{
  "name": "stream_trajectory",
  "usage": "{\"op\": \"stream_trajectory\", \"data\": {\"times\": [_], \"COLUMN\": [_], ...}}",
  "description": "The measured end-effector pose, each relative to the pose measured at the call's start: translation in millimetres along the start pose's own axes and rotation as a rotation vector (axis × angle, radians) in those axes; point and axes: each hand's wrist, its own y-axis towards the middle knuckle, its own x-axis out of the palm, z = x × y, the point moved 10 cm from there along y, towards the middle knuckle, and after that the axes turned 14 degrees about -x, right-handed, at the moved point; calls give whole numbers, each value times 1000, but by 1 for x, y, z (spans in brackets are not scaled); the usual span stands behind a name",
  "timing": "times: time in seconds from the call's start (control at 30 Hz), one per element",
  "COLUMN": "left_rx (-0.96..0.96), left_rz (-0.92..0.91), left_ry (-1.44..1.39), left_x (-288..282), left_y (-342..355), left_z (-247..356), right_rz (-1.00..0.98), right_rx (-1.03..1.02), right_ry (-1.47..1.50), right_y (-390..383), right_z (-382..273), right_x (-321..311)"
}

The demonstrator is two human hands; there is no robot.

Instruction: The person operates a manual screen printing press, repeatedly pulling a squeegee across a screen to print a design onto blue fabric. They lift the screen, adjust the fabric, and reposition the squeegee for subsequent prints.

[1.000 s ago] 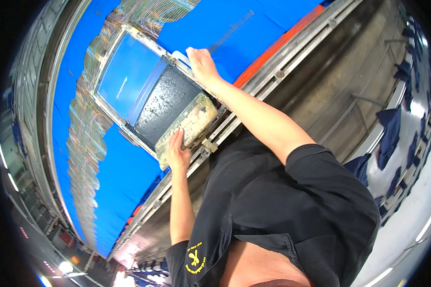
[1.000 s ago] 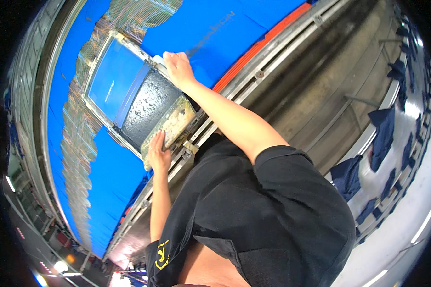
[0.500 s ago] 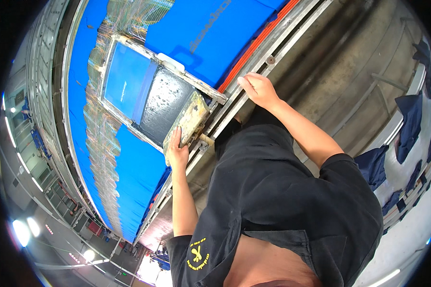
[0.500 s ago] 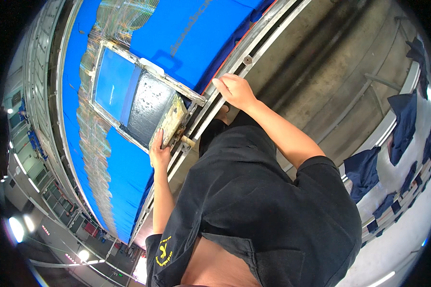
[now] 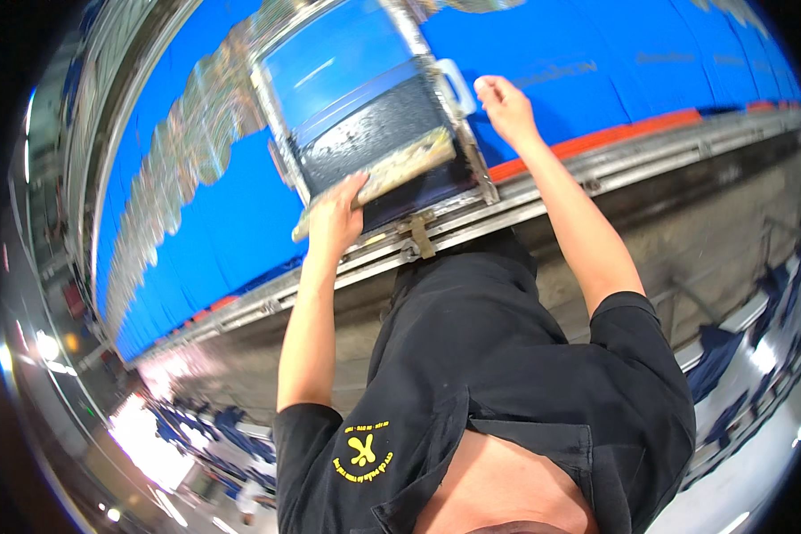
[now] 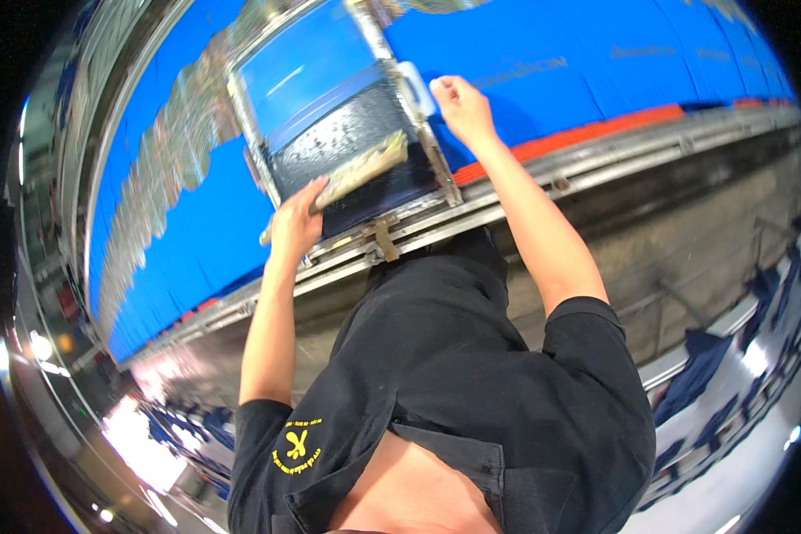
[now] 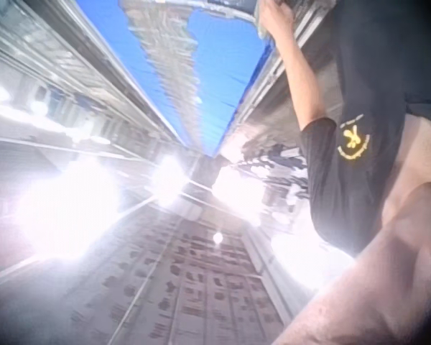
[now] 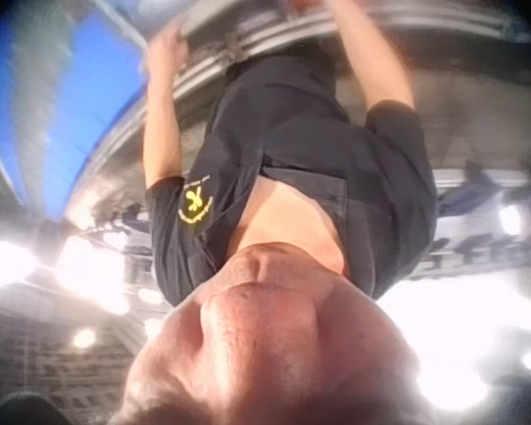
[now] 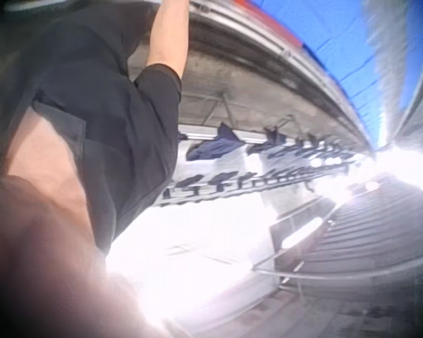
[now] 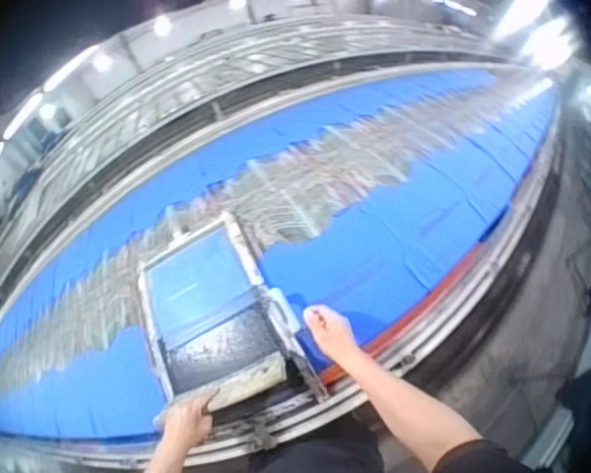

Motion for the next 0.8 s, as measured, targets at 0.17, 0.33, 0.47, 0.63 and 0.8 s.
{"op": "stream_trajectory", "data": {"times": [0.17,0.33,0.47,0.63,0.8], "left_rx": [-76,-97,-64,-59,-34], "left_rz": [86,9,3,-136,-135], "left_ry": [-56,32,-18,42,23], "left_x": [-33,-45,-45,-17,-39], "left_y": [60,129,160,190,187], "left_z": [-34,-38,-54,-61,-75], "right_rz": [3,21,13,85,274], "right_rx": [157,-220,-3,33,-61], "right_ry": [54,-483,-445,-427,-435], "right_y": [56,61,55,53,39], "right_z": [5,3,-22,-23,-45], "right_x": [71,72,85,77,67]}}
